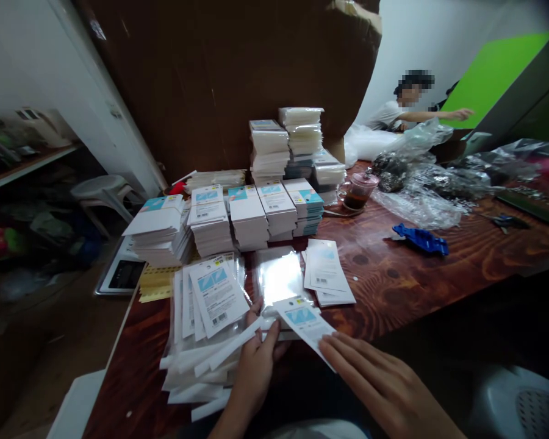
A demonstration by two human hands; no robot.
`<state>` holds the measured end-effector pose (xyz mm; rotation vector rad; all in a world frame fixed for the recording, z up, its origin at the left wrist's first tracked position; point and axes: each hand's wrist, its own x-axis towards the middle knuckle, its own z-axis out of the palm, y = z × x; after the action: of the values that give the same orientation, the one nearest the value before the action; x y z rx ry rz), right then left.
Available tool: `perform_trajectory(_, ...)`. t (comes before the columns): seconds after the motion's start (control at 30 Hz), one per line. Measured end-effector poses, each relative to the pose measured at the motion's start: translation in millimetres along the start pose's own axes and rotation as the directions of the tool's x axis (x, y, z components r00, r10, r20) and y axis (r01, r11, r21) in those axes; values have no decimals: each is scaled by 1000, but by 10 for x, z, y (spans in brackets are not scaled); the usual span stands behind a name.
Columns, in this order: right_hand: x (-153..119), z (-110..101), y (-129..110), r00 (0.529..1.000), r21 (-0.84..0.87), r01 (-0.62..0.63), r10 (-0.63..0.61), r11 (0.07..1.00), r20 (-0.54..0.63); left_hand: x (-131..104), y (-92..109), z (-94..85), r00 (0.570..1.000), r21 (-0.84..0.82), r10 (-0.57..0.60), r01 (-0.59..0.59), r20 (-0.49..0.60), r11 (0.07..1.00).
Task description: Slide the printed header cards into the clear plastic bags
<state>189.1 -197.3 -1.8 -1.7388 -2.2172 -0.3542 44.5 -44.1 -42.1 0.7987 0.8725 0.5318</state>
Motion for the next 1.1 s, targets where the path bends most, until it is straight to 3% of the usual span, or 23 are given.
perform_trajectory(0.13, 30, 60, 71, 993, 50, -109, 107, 993, 41, -1, -13, -1, 1000, -67, -24, 24, -1, 997)
perform_trajectory(0.2, 1, 75, 62, 989, 146, -118, 129, 982, -69, -1, -31, -8, 1000, -76, 7, -8, -12, 997)
perform_trajectory(0.27, -44, 64, 34, 945, 251, -137, 202, 958, -255, 8, -60, -27, 998, -66, 32, -35, -49, 997)
perform_trajectory(0.33, -80, 47, 7, 899, 319, -155, 267, 935, -347, 28, -95, -59, 997, -65, 43, -47, -61, 997)
perform_trajectory(0.47, -89, 104, -27, 965, 286, -42, 113, 957, -235, 68, -129, -117, 1000, -85, 25, -26, -3, 996)
perform_trajectory(0.53, -84, 175, -46, 974, 244, -10, 65, 970, -219, 73, -115, -112, 1000, -88, 2, -2, 4, 996)
perform_trajectory(0.73, -92, 271, -80, 975, 132, -122, 143, 984, -170, 53, -52, -37, 996, -120, -24, 34, 83, 992)
perform_trajectory(0.83, -99, 221, -87, 967, 191, -29, 77, 981, -245, 37, -29, -69, 998, -6, -34, 34, 61, 999)
perform_trajectory(0.97, -111, 153, -114, 941, 191, 69, -1, 979, -338, -3, 26, -135, 991, 308, 122, -130, 46, 942)
perform_trajectory(1.1, -135, 158, -142, 923, 98, 66, -24, 993, -385, -8, 24, -156, 985, 347, 165, -169, 41, 923)
